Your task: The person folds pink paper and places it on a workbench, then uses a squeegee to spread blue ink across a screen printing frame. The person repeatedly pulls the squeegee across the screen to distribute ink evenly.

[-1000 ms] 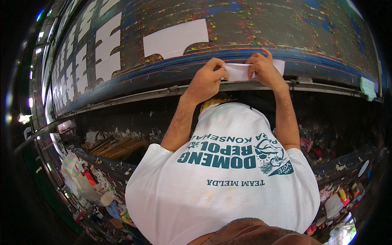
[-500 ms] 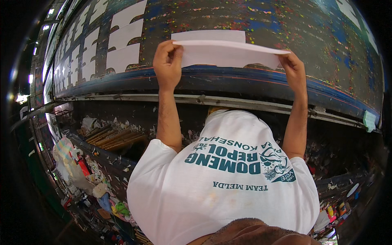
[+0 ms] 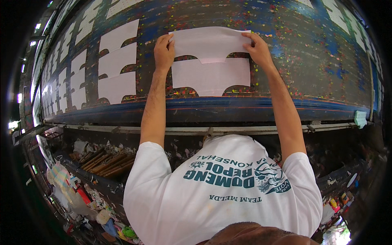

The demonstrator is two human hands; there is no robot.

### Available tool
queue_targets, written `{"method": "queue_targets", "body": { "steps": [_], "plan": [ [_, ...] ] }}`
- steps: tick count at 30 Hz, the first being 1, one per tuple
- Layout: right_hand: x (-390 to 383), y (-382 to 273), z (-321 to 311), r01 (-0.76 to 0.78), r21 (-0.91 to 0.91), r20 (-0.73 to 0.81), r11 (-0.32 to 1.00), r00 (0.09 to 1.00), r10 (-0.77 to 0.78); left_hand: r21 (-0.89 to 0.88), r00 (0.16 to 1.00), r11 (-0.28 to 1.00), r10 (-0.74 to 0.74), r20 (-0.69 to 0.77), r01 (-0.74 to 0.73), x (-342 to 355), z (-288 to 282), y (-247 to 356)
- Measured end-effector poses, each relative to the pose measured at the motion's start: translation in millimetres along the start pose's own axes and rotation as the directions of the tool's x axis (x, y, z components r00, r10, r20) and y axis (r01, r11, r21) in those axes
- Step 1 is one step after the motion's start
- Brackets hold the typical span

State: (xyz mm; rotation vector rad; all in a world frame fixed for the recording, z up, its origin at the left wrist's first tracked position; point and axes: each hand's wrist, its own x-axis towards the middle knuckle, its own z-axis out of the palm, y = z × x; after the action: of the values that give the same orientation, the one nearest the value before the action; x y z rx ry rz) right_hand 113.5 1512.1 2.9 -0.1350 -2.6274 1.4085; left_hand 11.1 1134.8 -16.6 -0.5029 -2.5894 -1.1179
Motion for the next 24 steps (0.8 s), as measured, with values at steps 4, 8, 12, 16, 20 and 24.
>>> {"method": "queue_targets", "body": {
  "steps": [4,8,12,16,20,24],
  "plan": [
    [14.4,-5.3,6.4,-0.004,-0.068,0.005,0.998,1.000,0.004,0.086,0.997,0.993,0.081,-0.002,-0.081,18.0,6.2,-17.9],
    [19.1,-1.9,11.3,0.061,-0.083,-0.031,0.995,0.997,-0.064,0.048,0.997,0.997,0.049,0.060,-0.052,24.3,10.2,-18.5],
    [19.8,-0.2,11.8,0.030,-0.052,-0.016,0.998,0.999,-0.030,0.308,0.967,0.919,0.212,0.139,-0.246,26.8,12.0,-7.9],
    [18.9,-2.4,10.9,-0.027,0.063,0.024,0.998,0.999,0.026,0.353,0.878,0.826,0.312,0.363,-0.440,16.2,43.2,26.3],
    [9.8,2.4,5.6,-0.037,0.131,-0.026,0.991,0.999,0.040,0.260,0.773,0.801,0.347,0.530,-0.538,-4.0,106.9,87.2],
    [-16.4,16.2,-13.2,-0.047,0.182,-0.166,0.982,0.983,0.078,0.112,0.772,0.851,0.400,0.494,-0.512,1.3,159.9,137.2]
  ]
}}
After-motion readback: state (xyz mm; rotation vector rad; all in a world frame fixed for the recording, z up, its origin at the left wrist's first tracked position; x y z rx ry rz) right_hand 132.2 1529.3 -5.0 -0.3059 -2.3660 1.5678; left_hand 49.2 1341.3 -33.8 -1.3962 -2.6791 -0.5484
